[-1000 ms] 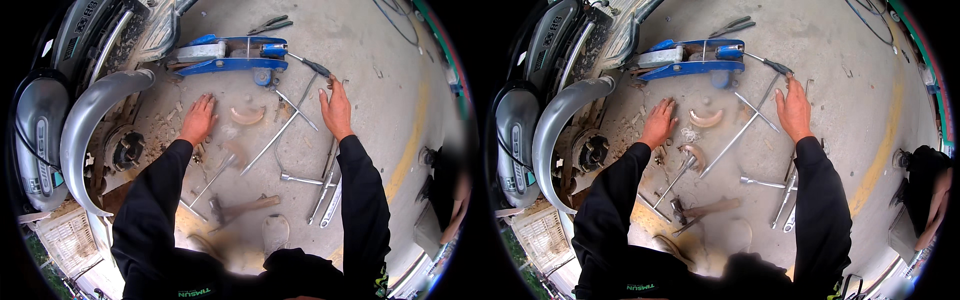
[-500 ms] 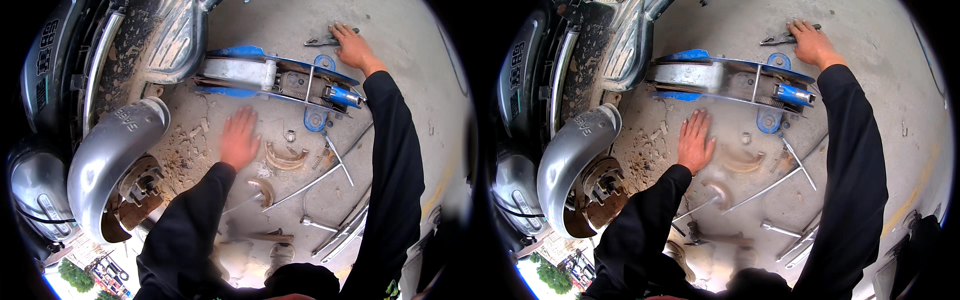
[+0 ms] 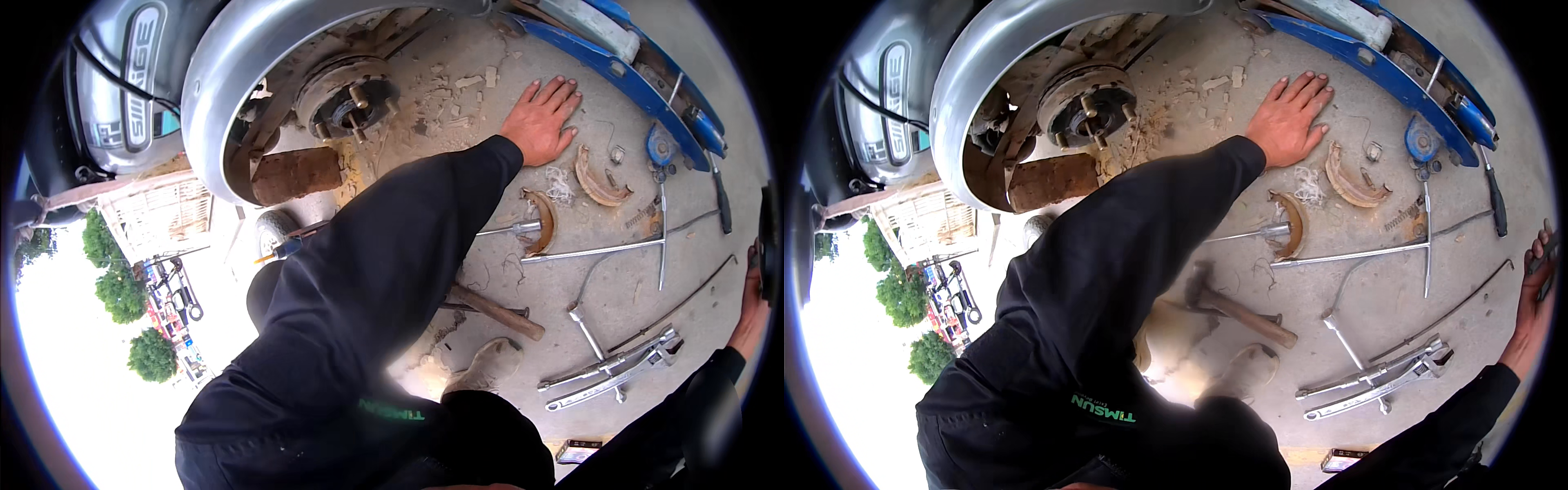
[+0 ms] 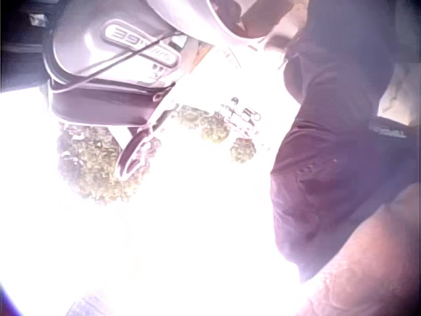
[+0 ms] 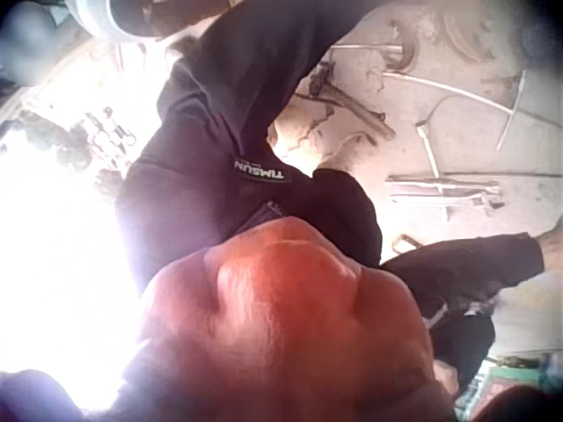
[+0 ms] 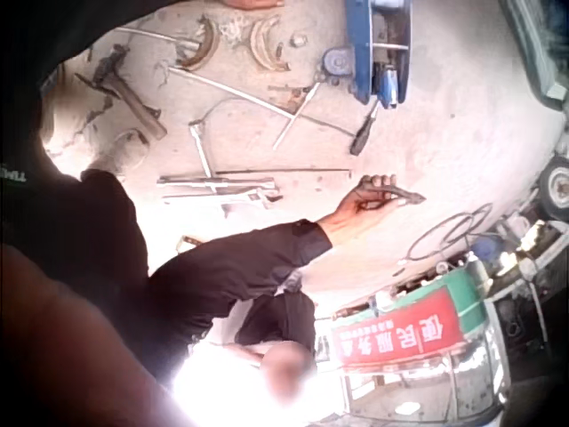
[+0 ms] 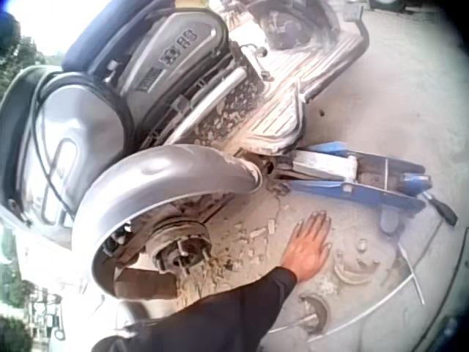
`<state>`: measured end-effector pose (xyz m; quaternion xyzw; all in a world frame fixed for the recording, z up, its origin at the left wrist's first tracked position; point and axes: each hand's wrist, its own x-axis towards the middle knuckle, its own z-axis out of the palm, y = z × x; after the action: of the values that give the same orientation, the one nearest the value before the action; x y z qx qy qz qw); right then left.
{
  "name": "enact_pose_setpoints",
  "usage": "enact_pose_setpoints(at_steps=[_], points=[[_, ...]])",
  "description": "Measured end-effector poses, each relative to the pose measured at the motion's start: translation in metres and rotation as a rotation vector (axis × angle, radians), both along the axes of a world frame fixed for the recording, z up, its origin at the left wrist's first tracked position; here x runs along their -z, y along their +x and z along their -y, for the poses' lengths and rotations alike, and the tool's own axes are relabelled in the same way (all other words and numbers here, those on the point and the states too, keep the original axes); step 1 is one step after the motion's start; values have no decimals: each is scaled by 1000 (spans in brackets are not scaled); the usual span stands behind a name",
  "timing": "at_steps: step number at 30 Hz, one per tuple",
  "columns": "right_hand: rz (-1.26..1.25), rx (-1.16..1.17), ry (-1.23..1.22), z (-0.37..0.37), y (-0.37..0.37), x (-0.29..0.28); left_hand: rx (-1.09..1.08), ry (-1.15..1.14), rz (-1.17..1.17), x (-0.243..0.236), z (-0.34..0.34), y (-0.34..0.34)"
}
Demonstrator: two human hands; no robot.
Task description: The person works on the rear wheel assembly of a three-wheeled vehicle, using a hammer and pliers to remove and install brake components. They manipulate the brake drum, brake shoes, and retaining clips, securing the assembly with a wrench and hammer.
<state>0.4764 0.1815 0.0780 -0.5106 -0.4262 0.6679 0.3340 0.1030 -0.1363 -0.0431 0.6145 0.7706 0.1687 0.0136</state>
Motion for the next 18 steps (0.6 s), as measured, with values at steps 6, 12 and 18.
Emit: enact_pose_setpoints(at_steps=[6, 12, 18], points=[[-62, -326, -294, 287, -18, -35, -106, -150, 245, -21, 21, 31], [406, -1073, 143, 390, -135, -5, -448, -127, 1526, -85, 144, 77], [979, -900, 1165, 442, -245, -58, -335, -137, 1701, -167, 217, 27]])
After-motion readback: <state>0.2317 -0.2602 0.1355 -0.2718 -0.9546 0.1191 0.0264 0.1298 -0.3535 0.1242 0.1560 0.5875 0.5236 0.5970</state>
